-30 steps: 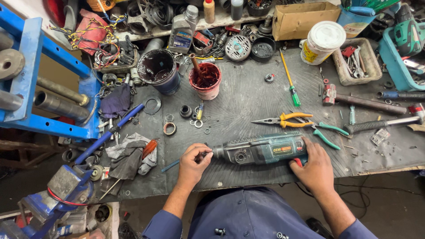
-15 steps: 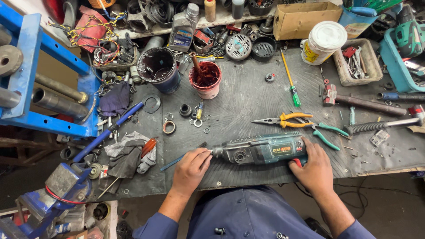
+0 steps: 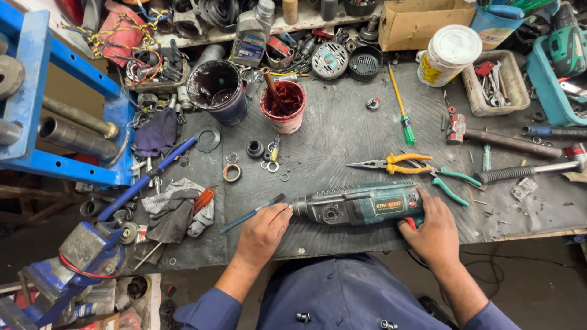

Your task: The person uses a screwdriver to loosen the chuck of a corded drill, then uses pliers to remove the chuck. They wipe the drill body with a cloth, plug in the power cord, and test the drill. Finally, they reattach the chuck and tighten it.

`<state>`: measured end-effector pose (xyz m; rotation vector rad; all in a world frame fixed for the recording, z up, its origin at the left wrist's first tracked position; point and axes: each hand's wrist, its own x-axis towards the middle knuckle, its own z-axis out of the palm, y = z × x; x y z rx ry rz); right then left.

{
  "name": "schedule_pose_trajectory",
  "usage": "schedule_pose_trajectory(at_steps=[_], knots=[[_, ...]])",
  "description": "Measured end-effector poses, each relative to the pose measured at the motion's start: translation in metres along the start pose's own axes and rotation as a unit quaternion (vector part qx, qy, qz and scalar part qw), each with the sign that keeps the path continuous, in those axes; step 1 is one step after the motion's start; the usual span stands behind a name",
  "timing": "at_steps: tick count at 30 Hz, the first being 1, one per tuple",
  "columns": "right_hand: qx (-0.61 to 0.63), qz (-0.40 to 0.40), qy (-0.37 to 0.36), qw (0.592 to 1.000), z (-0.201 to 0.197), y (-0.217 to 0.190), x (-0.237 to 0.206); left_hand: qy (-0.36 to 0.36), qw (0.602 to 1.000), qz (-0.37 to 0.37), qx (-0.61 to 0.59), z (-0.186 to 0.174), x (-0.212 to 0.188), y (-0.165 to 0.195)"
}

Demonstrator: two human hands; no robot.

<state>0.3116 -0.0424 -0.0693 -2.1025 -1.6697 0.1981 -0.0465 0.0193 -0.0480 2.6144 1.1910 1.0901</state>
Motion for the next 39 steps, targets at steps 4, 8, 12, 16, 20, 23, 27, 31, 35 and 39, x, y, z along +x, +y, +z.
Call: schedule_pose_trajectory(at_steps=[4,8,12,16,20,23,27,31,35,39], knots=[[-0.004,0.0,-0.001,1.0,-0.001,-0.002,-0.001,-0.04,0.998,0.044,0.013,-0.006,-0.009,-0.006],[-0.008,-0.001,-0.006,1.0,-0.002,-0.003,-0.001,-0.036,0.999,0.031,0.004,-0.008,-0.023,-0.01],[-0.009,0.001,-0.003,1.0,-0.001,-0.003,0.0,-0.007,0.998,-0.05,-0.021,0.0,-0.033,-0.009],[-0.009,0.012,-0.007,1.0,0.001,-0.002,0.0,0.053,0.995,-0.08,0.003,0.005,-0.038,-0.006],[-0.024,-0.003,0.002,1.0,0.005,-0.002,-0.001,0.056,0.994,-0.093,0.004,0.004,-0.043,-0.005],[-0.04,0.0,-0.009,0.999,0.01,0.001,-0.002,0.06,0.995,-0.078,0.007,0.0,-0.047,-0.008],[-0.053,-0.016,0.001,0.998,0.023,0.004,-0.01,0.054,0.994,-0.1,0.008,-0.008,-0.056,-0.011],[-0.065,-0.017,0.009,0.998,0.031,0.006,-0.013,0.063,0.993,-0.103,0.014,-0.014,-0.06,-0.01],[-0.072,0.02,-0.01,0.997,0.031,0.002,-0.013,0.063,0.991,-0.118,0.017,-0.018,-0.06,-0.009],[-0.077,0.036,-0.013,0.996,0.026,-0.003,-0.012,0.065,0.99,-0.125,0.016,-0.019,-0.062,-0.01]])
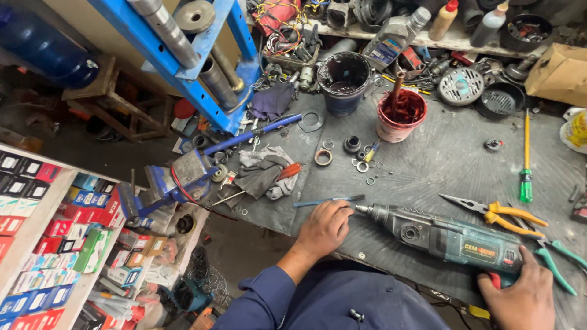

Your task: The person uses a screwdriver to loosen the chuck of a corded drill, then uses pliers to remove the chuck. They wipe the drill body with a cloth, plug in the power cord, and test the drill. Finally, they reattach the chuck and tighten it.

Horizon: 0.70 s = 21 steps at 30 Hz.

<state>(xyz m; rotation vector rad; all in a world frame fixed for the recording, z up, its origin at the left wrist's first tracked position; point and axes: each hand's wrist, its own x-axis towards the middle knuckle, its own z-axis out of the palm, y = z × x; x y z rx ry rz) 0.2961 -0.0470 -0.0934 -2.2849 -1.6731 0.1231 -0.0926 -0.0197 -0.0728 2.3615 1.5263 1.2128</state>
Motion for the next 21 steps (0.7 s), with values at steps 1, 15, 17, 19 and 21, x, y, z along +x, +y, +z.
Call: schedule_pose_trajectory(at_steps=[1,15,17,19,21], knots=[[-0.001,0.004,0.001,1.0,-0.002,-0.001,0.0,0.001,1.0,0.002,-0.001,0.0,0.0,-0.001],[-0.009,0.041,0.014,0.999,-0.007,-0.018,-0.009,-0.026,0.999,0.01,-0.022,-0.001,0.0,-0.014],[-0.003,0.054,0.014,0.998,-0.007,-0.021,-0.013,-0.036,0.999,0.012,-0.034,-0.002,0.0,-0.016],[-0.005,0.058,0.022,0.998,-0.008,-0.025,-0.016,-0.032,0.998,0.004,-0.054,-0.004,0.001,-0.019],[-0.013,0.056,0.039,0.998,-0.008,-0.033,-0.019,-0.031,0.997,-0.005,-0.076,-0.007,0.004,-0.022]])
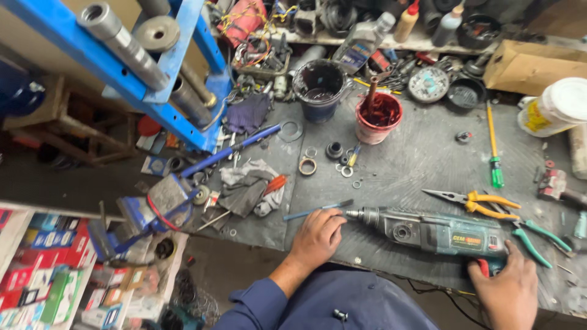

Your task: The person uses a screwdriver to loosen the chuck of a corded drill, then uses pliers to remove the chuck. They wipe the drill body with a cloth, plug in the power cord, and test the drill. Finally, they reattach the chuck and tighten it.

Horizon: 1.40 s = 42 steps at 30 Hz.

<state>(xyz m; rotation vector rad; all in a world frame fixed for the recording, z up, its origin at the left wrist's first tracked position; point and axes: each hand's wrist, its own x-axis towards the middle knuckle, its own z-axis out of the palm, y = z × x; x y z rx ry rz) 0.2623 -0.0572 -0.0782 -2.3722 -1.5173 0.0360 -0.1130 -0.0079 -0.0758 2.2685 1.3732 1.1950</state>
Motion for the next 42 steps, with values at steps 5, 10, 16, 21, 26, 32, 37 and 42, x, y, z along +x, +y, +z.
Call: schedule_pose_trajectory(at_steps=[5,10,16,21,26,32,37,42], knots=[[-0.047,-0.012,0.02,0.999,-0.007,-0.014,-0.01,-0.014,0.994,-0.053,-0.094,-0.01,0.006,-0.007],[-0.055,0.003,0.011,0.998,-0.023,-0.028,-0.02,-0.023,0.995,-0.038,-0.091,-0.021,0.013,-0.009],[-0.018,0.0,0.029,0.999,-0.04,-0.033,-0.034,0.042,0.994,-0.024,0.101,-0.074,0.032,-0.044],[0.031,-0.005,0.033,0.999,-0.05,-0.035,-0.04,0.055,0.971,-0.071,0.223,-0.114,0.011,-0.081],[0.097,-0.021,0.138,0.985,-0.068,-0.061,-0.019,0.036,0.956,-0.077,0.279,-0.134,-0.006,-0.092],[0.138,-0.127,0.159,0.969,-0.076,-0.119,0.084,0.087,0.965,-0.124,0.213,-0.144,-0.001,-0.077],[0.087,-0.136,0.059,0.985,-0.079,-0.167,0.158,0.129,0.952,-0.225,0.166,-0.146,0.006,-0.061],[0.011,-0.183,-0.007,0.983,-0.079,-0.184,0.186,0.24,0.915,-0.261,-0.191,-0.157,0.022,-0.066]])
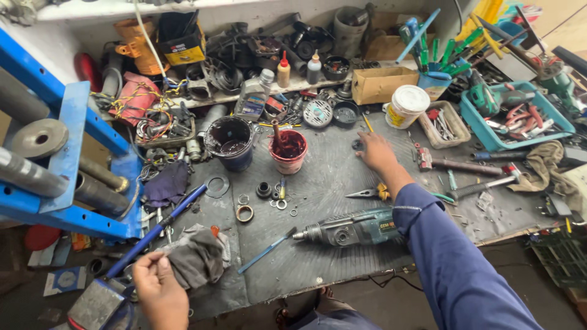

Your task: The person uses a screwdriver to loosen the chuck of a corded drill, then uses pliers to remove the chuck. They wipe the drill body with a cloth, plug in the power cord, and test the drill. Finally, they reattach the chuck and tighten it.

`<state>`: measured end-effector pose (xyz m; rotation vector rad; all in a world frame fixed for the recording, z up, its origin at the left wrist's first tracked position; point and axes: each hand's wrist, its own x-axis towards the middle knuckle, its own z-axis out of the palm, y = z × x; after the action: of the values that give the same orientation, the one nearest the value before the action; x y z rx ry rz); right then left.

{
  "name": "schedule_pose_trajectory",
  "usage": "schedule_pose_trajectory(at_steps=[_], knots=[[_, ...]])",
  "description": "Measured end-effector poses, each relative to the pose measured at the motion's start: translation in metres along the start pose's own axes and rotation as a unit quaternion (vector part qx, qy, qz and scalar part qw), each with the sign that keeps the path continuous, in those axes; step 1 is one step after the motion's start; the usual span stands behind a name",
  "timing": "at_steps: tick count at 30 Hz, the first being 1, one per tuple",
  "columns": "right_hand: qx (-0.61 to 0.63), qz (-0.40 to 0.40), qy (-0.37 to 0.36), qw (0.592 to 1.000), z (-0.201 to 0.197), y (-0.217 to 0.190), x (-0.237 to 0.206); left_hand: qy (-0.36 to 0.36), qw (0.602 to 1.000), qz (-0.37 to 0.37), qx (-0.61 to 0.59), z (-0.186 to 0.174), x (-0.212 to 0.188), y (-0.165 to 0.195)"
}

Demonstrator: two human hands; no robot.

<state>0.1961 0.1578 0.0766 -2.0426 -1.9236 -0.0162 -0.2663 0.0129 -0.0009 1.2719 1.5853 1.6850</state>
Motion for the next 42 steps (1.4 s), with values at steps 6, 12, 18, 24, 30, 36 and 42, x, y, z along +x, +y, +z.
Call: schedule_pose_trajectory(at_steps=[6,12,18,24,30,36,42], knots=[[0.066,-0.032,0.012,0.997,0.006,-0.003,0.001,-0.005,0.894,-0.214,-0.394,-0.022,0.007,0.005],[0.296,-0.079,0.05,0.951,0.008,-0.04,-0.07,-0.057,0.845,-0.389,-0.361,-0.001,-0.005,-0.015],[0.348,-0.035,-0.034,0.936,0.002,-0.097,-0.17,-0.111,0.842,-0.341,-0.402,0.012,-0.031,-0.018],[0.375,-0.052,-0.105,0.919,0.008,-0.138,-0.219,-0.317,0.83,-0.295,-0.352,0.046,-0.082,-0.006],[0.39,-0.01,-0.11,0.914,0.008,-0.153,-0.233,-0.374,0.902,-0.139,-0.167,0.069,-0.105,0.017],[0.396,-0.033,-0.099,0.912,0.008,-0.158,-0.25,-0.269,0.958,0.067,-0.075,0.065,-0.117,0.028],[0.519,0.046,-0.11,0.846,0.037,-0.151,-0.257,-0.291,0.883,-0.192,-0.314,0.068,-0.125,0.004]])
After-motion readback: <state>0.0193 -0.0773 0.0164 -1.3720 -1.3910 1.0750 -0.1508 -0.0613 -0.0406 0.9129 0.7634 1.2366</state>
